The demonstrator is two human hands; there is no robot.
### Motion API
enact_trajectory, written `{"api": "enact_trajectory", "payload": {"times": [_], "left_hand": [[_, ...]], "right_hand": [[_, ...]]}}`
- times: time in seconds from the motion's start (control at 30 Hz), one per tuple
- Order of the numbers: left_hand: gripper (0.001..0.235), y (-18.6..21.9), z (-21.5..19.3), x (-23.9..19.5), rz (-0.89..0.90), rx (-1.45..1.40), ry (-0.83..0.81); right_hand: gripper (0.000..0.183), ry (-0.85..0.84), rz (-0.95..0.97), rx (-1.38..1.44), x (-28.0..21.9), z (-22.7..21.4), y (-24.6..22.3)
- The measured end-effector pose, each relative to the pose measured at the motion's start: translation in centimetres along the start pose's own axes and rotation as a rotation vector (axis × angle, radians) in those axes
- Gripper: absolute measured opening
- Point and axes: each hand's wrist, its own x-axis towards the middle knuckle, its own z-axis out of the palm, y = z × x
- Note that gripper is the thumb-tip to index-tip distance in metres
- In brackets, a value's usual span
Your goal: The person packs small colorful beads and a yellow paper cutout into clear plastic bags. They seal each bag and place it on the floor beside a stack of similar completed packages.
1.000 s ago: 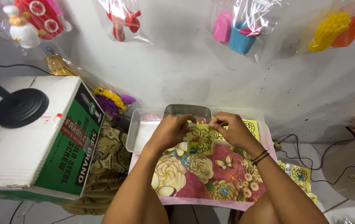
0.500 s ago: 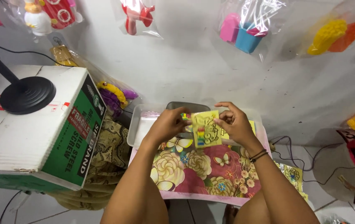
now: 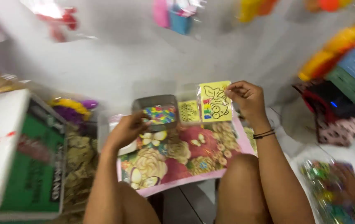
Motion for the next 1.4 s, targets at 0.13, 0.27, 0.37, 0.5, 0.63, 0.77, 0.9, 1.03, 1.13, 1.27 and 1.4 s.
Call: {"api": "enact_trajectory", "payload": {"times": [0.13, 0.27, 0.37, 0.5, 0.63, 0.77, 0.9, 1.03, 1.13, 1.27, 1.4], "left_hand": [[0.036, 1.0, 0.9, 0.2, -0.173, 0.152, -0.13], [0.042, 2.7, 1.8, 1.3, -0.593, 0.251, -0.283], [0.042, 2.8, 2.4, 1.9, -0.648, 0.358, -0.361], [0.046, 2.7, 3.3, 2.9, -0.628, 0.428, -0.411], [0.045, 2.1, 3.8, 3.3, -0.664, 0.433, -0.399], [0.042, 1.5, 4.0, 3.7, -0.694, 0.367, -0.39], [0.046, -0.3, 4.0, 4.0, -0.733, 0.381, -0.43], [0.043, -0.2, 4.2, 4.1, -0.769, 0.319, -0.353], [0.045, 0.6, 4.4, 4.3, -0.803, 0.345, -0.37], [0.042, 0.3, 4.7, 4.5, -0.824, 0.312, -0.363], [0.04, -1.1, 4.9, 4.7, -0.743, 0.339, -0.354]], "right_hand": [[0.015, 0.249, 0.114, 0.047, -4.2, -8.2, 1.6], [0.019, 0.341, 0.269, 0.177, -9.5, -15.7, 2.3], [0.02, 0.469, 0.362, 0.081, -13.2, -19.7, 3.7], [0.021, 0.495, 0.378, 0.004, -17.9, -24.7, 7.9], [0.024, 0.539, 0.481, -0.077, -22.1, -27.3, 11.4], [0.032, 0.534, 0.603, -0.158, -24.9, -28.9, 15.1], [0.032, 0.527, 0.692, -0.189, -27.1, -29.5, 18.6], [0.028, 0.484, 0.828, -0.269, -29.6, -30.4, 23.0], [0.027, 0.463, 0.862, -0.277, -31.7, -30.8, 25.6], [0.027, 0.431, 0.982, -0.311, -33.4, -30.2, 26.3], [0.027, 0.392, 0.989, -0.422, -35.3, -29.2, 27.0]]}}
